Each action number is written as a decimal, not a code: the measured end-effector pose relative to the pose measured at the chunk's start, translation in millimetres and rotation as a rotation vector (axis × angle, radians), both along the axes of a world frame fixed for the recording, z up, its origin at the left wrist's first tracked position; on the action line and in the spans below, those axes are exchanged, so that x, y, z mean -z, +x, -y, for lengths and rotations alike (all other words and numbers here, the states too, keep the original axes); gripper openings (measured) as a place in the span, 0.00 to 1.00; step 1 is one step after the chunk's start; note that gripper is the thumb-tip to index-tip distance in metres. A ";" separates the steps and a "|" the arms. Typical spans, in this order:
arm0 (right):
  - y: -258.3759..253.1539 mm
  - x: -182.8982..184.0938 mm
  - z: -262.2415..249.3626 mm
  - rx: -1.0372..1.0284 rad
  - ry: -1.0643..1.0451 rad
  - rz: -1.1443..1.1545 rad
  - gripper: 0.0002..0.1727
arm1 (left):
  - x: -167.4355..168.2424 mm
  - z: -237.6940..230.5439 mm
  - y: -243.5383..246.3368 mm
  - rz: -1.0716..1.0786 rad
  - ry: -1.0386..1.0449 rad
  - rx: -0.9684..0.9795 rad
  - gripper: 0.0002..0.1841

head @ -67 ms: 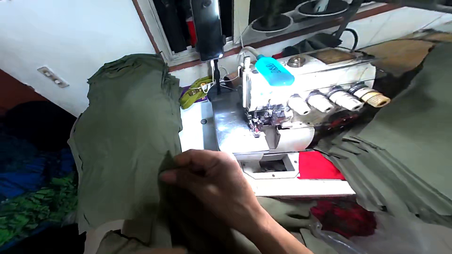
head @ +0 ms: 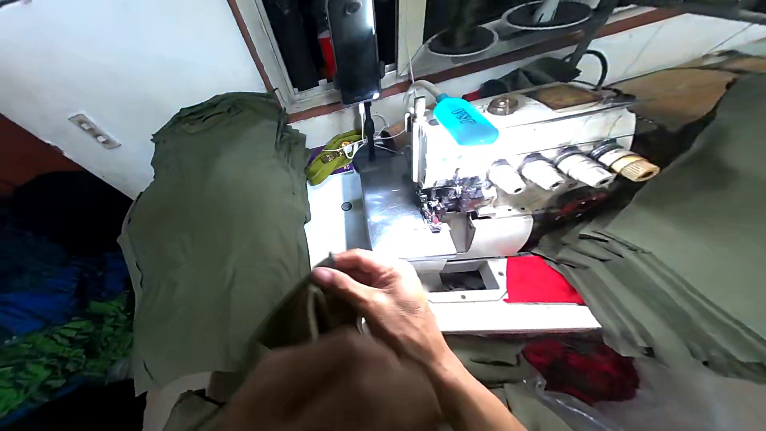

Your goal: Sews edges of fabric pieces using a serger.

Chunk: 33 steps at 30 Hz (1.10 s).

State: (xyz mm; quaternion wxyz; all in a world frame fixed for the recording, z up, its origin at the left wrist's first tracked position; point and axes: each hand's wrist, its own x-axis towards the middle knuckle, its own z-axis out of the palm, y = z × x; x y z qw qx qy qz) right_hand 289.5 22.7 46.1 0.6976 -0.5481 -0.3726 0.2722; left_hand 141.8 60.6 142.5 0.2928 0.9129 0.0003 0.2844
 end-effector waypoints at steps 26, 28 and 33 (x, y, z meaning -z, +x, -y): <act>0.4 59.6 54.8 0.068 -0.061 -0.077 0.11 | 106.8 -27.1 49.5 -0.045 0.046 -0.388 0.08; -0.7 61.2 54.6 0.081 -0.064 -0.008 0.10 | 105.9 -30.7 49.2 -0.079 0.000 -0.303 0.06; -15.4 96.2 62.7 0.271 0.114 0.194 0.08 | 104.8 -39.8 37.9 -0.038 -0.138 -0.248 0.05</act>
